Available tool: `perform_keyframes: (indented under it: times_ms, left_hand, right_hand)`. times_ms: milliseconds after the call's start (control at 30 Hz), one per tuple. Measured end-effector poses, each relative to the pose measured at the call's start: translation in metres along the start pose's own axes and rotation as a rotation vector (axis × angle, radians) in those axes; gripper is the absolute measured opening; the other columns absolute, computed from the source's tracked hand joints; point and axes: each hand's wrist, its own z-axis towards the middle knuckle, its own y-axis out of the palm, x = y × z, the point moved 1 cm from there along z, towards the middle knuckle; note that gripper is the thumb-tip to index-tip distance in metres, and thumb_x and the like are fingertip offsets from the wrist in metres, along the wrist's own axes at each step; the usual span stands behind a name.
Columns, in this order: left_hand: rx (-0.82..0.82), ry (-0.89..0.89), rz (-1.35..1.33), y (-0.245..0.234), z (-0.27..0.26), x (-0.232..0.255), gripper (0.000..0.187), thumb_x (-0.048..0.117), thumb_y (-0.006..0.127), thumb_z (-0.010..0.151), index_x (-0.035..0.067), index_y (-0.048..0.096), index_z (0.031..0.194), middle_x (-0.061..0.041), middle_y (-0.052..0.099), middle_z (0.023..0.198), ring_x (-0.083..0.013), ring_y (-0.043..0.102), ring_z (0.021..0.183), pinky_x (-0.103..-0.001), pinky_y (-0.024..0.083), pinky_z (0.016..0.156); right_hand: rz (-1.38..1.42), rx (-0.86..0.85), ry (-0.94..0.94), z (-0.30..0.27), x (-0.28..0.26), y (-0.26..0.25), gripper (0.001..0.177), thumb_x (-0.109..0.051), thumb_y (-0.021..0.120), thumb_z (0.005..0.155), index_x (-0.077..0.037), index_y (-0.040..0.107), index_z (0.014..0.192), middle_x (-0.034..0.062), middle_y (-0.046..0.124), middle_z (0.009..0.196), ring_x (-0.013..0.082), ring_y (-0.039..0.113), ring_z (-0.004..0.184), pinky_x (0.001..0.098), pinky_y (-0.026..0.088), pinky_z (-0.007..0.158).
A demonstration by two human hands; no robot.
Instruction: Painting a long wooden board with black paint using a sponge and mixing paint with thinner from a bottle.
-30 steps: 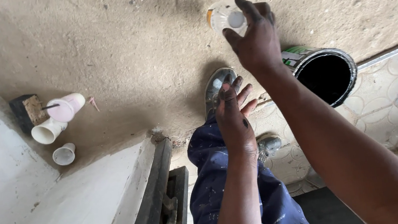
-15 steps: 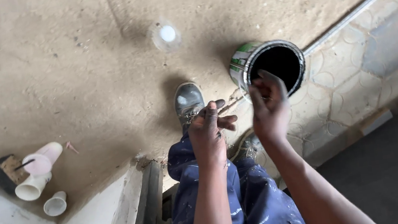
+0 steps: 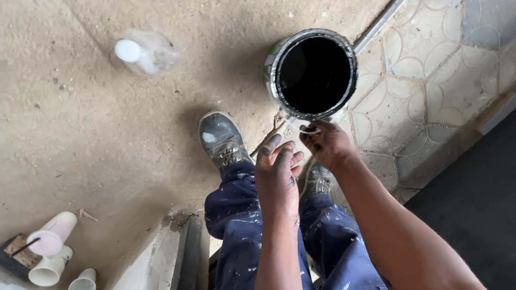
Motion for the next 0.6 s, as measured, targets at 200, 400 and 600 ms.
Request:
perform_keyframes:
  times_ms: [200,400,600]
  left_hand:
    - [0.124,0.063,0.124,0.013,-0.011,0.000,0.053,0.023,0.062,0.096,0.000,0.052,0.142,-0.028,0.057,0.136,-0.0363,0.069,0.114,-0.047,0.055,0.097]
    - [0.077,0.488,0.148,0.032,-0.057,0.022,0.058,0.030,0.060,0.102,-0.005,0.045,0.146,-0.035,0.042,0.149,-0.0503,0.047,0.138,-0.056,0.039,0.115]
    - [-0.356,0.531,0.539,0.090,-0.211,0.052,0.078,0.056,0.043,0.101,0.007,0.032,0.160,-0.032,0.031,0.160,-0.0549,0.041,0.140,-0.062,0.035,0.117]
  right_hand:
    - [-1.727,-0.301,-1.057,-0.022,-0.051,-0.007,0.012,-0.038,0.078,0.091,-0.034,0.083,0.101,0.0008,0.074,0.127,0.0355,0.053,0.136,0.0440,0.053,0.104]
    - [-1.691,-0.351,-1.195,-0.180,-0.149,-0.044,0.036,-0.027,0.082,0.081,-0.022,0.074,0.116,0.0198,0.055,0.137,0.0463,0.069,0.088,0.0501,0.063,0.068]
    - [-0.549,-0.156,-0.300,-0.347,-0.250,-0.063,0.064,0.010,0.052,0.079,-0.009,0.058,0.140,0.0164,0.054,0.080,0.0403,0.074,0.081,0.0403,0.062,0.061]
